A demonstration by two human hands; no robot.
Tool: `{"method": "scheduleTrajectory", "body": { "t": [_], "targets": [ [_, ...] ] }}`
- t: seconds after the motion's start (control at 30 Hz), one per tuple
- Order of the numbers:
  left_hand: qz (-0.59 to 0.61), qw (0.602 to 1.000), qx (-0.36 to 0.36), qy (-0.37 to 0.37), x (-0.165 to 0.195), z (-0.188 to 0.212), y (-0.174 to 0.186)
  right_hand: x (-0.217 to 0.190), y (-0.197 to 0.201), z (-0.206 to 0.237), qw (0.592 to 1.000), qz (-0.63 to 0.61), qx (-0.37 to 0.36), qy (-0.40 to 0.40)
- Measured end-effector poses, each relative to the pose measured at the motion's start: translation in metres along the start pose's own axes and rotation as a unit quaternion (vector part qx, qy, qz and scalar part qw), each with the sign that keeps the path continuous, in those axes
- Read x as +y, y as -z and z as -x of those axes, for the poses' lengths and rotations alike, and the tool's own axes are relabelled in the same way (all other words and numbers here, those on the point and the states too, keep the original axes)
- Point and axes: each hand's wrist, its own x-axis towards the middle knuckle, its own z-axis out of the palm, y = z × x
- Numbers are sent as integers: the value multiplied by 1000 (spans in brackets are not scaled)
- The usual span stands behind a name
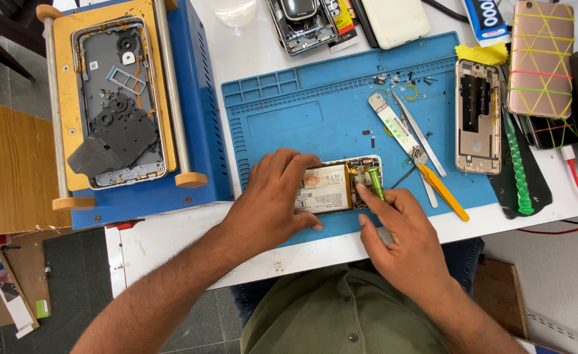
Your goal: The person works at a repair bench on a disassembled smartphone, using a green screwdriver to unscrew and pry components from the phone body. They lift out the battery, set the midframe aside, and continue manipulating small internal parts and connectors on the mat.
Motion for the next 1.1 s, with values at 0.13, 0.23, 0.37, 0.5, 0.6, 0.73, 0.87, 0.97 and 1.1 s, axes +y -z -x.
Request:
{"method": "scheduleTrajectory", "body": {
  "t": [0.13,0.23,0.37,0.5,0.6,0.73,0.87,0.97,1.1],
  "targets": [
    [-6,1000,18,-20,-1,0,-1,2,-2,9,999,50,-1,5],
    [-3,999,21,-24,-1,1,-1,2,-5,13,997,75,2,38],
    [-1,1000,15,-16,-2,0,0,1,-7,12,994,95,-6,52],
    [-1,1000,12,-16,-1,-1,0,-3,-14,12,989,111,-3,94],
    [-4,1000,1,-3,-1,-2,0,-1,-17,15,984,134,8,115],
    [-9,1000,-13,4,0,-2,1,14,-5,18,998,57,15,21],
    [-10,1000,-16,5,0,-1,1,29,7,16,994,54,88,-38],
    [-10,1000,-15,5,0,-3,2,31,11,11,991,66,110,-45],
    [-15,1000,-24,14,1,-3,3,26,12,5,992,60,100,-54]
  ]
}}
